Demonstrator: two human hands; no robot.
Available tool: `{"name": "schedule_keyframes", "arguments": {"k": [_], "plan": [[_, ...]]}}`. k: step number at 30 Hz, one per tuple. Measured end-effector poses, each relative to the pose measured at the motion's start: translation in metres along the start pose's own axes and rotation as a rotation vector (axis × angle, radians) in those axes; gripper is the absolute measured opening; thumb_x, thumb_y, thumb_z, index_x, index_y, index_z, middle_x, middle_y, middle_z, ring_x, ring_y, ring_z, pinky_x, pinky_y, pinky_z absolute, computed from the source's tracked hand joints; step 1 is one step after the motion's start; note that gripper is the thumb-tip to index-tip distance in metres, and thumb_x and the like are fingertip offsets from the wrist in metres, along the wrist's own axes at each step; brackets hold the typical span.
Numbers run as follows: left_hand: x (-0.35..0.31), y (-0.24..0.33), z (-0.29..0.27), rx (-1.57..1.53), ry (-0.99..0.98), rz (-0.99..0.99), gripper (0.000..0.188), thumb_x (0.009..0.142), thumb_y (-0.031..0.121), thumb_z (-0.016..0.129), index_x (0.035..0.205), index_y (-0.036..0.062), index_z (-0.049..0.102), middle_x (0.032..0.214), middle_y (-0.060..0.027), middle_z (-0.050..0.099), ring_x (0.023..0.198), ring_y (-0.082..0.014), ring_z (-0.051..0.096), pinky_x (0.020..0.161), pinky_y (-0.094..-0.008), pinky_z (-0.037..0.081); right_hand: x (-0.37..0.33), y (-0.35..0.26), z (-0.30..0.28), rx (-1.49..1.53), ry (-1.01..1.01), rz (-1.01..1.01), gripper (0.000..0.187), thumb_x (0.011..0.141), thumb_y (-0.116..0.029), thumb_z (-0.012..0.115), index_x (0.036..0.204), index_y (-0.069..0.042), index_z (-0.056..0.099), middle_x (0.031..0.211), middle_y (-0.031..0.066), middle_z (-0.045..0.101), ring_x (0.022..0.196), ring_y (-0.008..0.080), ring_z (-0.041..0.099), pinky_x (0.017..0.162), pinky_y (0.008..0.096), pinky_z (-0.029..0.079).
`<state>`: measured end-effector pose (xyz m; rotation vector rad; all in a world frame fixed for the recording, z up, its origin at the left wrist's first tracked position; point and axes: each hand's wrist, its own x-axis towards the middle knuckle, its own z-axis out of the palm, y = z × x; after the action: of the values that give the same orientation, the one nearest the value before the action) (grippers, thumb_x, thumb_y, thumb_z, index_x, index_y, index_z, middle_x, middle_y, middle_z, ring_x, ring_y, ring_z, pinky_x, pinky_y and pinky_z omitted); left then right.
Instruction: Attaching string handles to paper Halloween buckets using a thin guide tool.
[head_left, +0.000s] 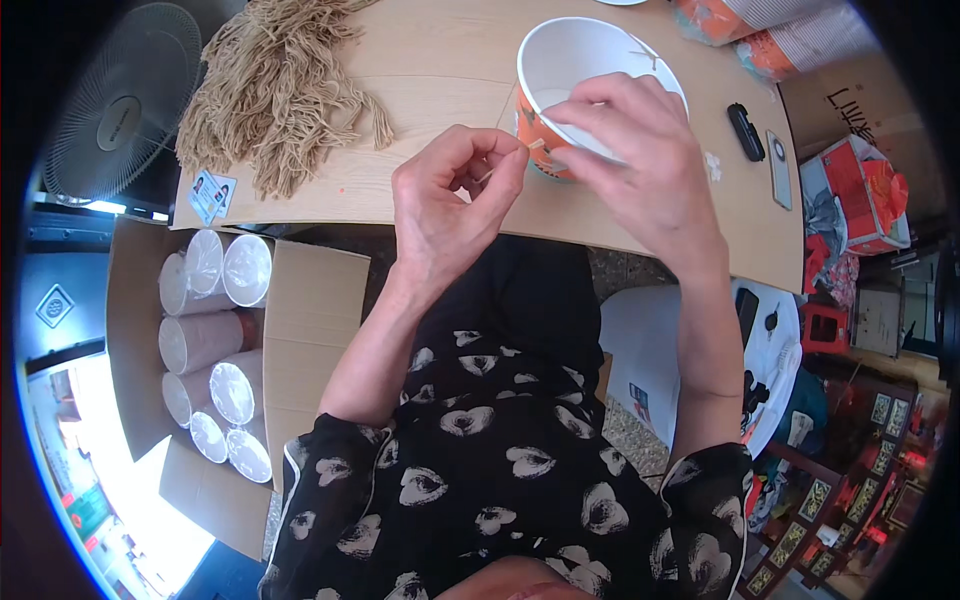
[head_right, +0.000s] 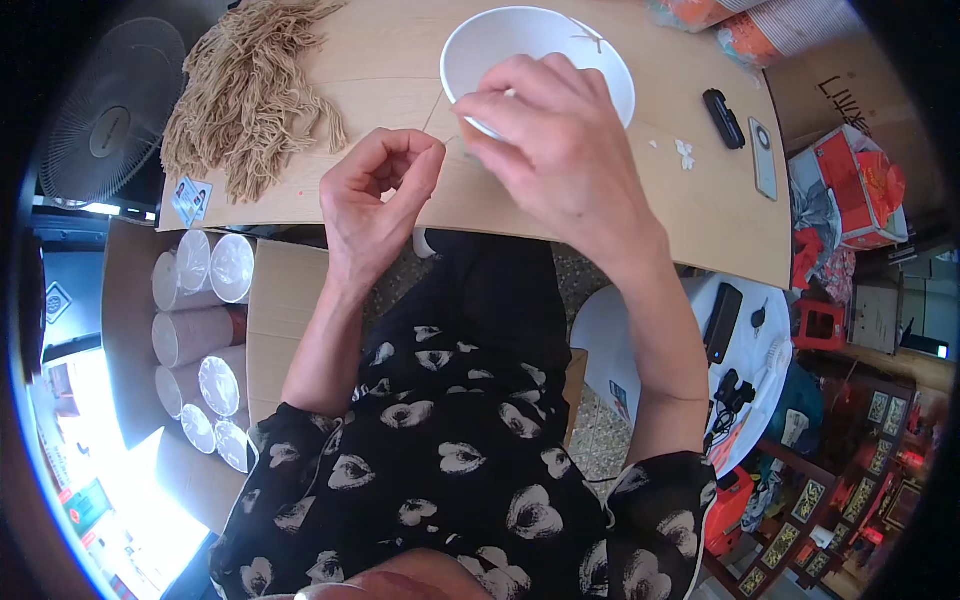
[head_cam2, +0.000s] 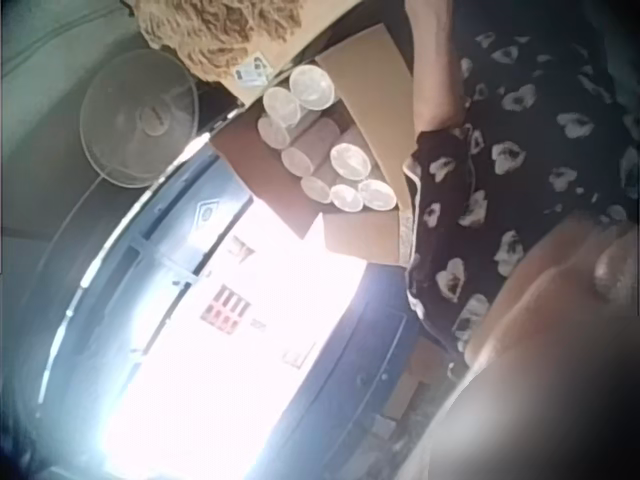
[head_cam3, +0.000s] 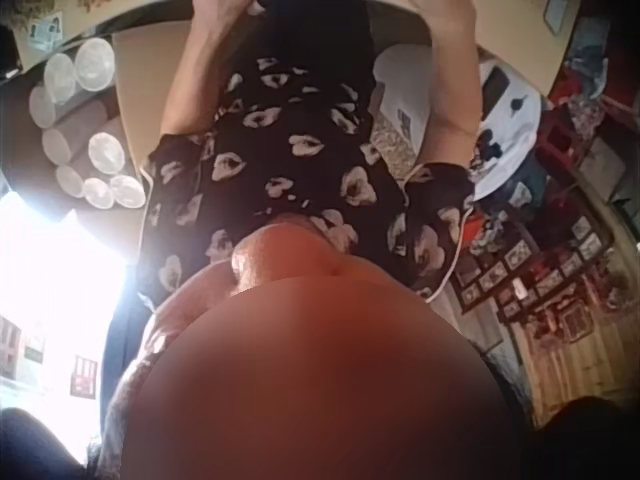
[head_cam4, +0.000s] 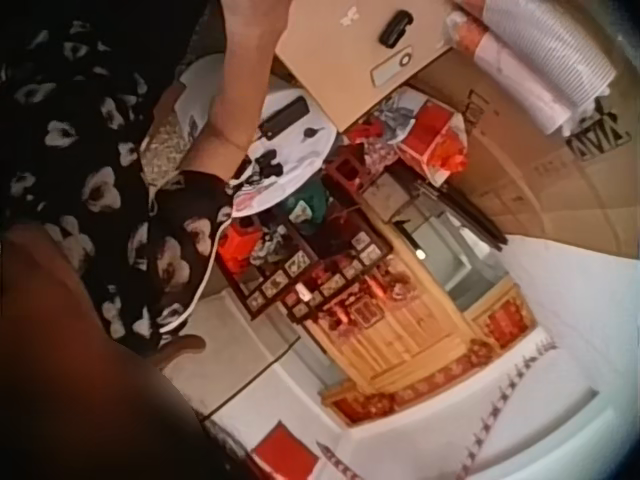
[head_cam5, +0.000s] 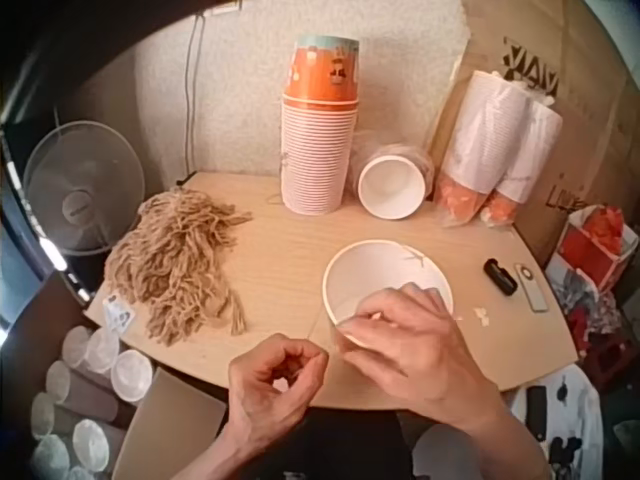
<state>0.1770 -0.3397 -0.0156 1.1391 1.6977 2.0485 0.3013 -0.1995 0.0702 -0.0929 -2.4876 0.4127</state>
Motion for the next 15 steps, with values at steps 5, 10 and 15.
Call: {"name": "schedule_keyframes", "arguments": {"k": [5,10,15], "plan": [[-0.004,0.010,-0.002,0.003,-0.047,-0.034,0.005,0.088,0.004,0.074,0.090,0.0000,0.072,0.075,0.0002,0.066,0.061,-0.0021,0.055,0.053,-0.0192,0.043,-0.006,0.002,0.007,-0.117,-0.011,-0.158,0.022,0.073,-0.012,0.081,0.094,-0.009,0.075,0.090,-0.0015,0.065,0.088,0.0188,0.058,0.084,0.0341,0.040],[-0.006,0.017,-0.005,0.073,-0.147,-0.034,0.004,0.086,0.002,0.074,0.090,0.0018,0.072,0.078,0.0005,0.067,0.059,-0.0014,0.051,0.052,-0.0186,0.040,-0.017,-0.003,0.009,-0.086,0.002,-0.155,0.014,0.074,-0.012,0.077,0.088,-0.009,0.074,0.086,-0.0008,0.066,0.088,0.0192,0.058,0.082,0.0349,0.039],[-0.008,0.018,-0.010,0.176,-0.178,0.052,0.008,0.083,0.000,0.076,0.091,0.0029,0.075,0.078,0.0017,0.065,0.054,-0.0013,0.042,0.047,-0.0199,0.029,-0.032,-0.010,0.016,-0.083,0.055,-0.077,0.010,0.076,-0.013,0.074,0.079,-0.009,0.066,0.080,0.0019,0.058,0.085,0.0206,0.056,0.077,0.0373,0.039]]}}
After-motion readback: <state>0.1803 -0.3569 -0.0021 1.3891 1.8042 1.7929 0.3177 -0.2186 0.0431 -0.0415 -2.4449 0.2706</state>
